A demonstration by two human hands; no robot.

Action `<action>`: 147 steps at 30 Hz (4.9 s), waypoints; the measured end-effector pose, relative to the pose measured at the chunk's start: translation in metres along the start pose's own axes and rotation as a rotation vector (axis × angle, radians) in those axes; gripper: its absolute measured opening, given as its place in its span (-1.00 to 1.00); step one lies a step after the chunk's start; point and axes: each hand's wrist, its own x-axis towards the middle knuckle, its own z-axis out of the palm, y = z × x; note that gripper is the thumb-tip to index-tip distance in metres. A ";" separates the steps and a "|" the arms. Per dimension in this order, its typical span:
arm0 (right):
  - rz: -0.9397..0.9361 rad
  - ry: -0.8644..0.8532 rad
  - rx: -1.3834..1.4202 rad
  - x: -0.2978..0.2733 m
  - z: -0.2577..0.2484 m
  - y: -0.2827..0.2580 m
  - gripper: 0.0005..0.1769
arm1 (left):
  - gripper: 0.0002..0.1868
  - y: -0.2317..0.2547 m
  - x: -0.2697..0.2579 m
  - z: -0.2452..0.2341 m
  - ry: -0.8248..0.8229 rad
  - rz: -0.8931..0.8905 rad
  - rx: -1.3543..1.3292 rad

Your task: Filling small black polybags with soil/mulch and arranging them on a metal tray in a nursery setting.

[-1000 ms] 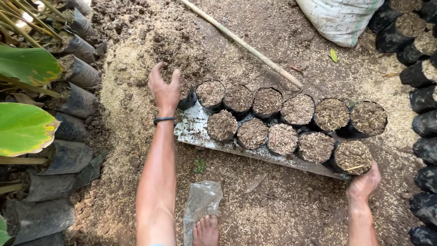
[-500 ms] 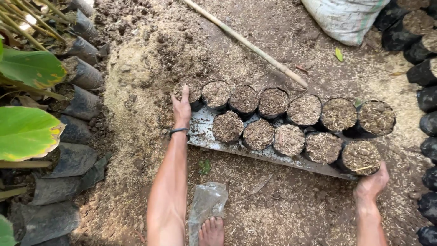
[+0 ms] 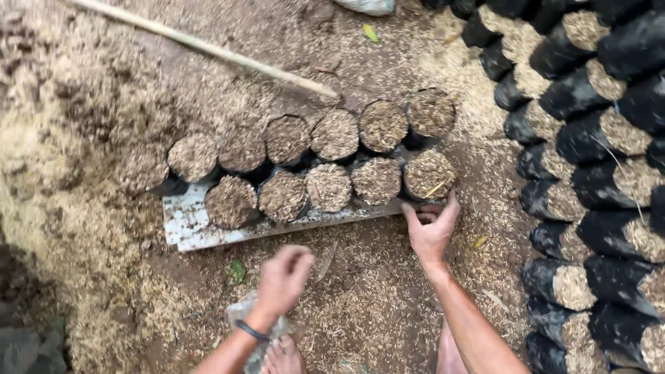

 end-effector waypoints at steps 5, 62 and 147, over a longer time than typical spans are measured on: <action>0.092 0.021 -0.026 0.016 -0.005 -0.011 0.14 | -0.12 0.113 0.021 0.050 -0.575 -0.350 -0.148; 0.027 -0.065 -0.002 0.033 -0.018 0.015 -0.29 | 0.00 -0.004 0.017 0.064 0.375 -0.342 -0.055; -0.113 -0.644 0.167 -0.110 -0.020 0.011 0.24 | -0.42 0.038 0.005 0.098 -0.394 0.851 0.158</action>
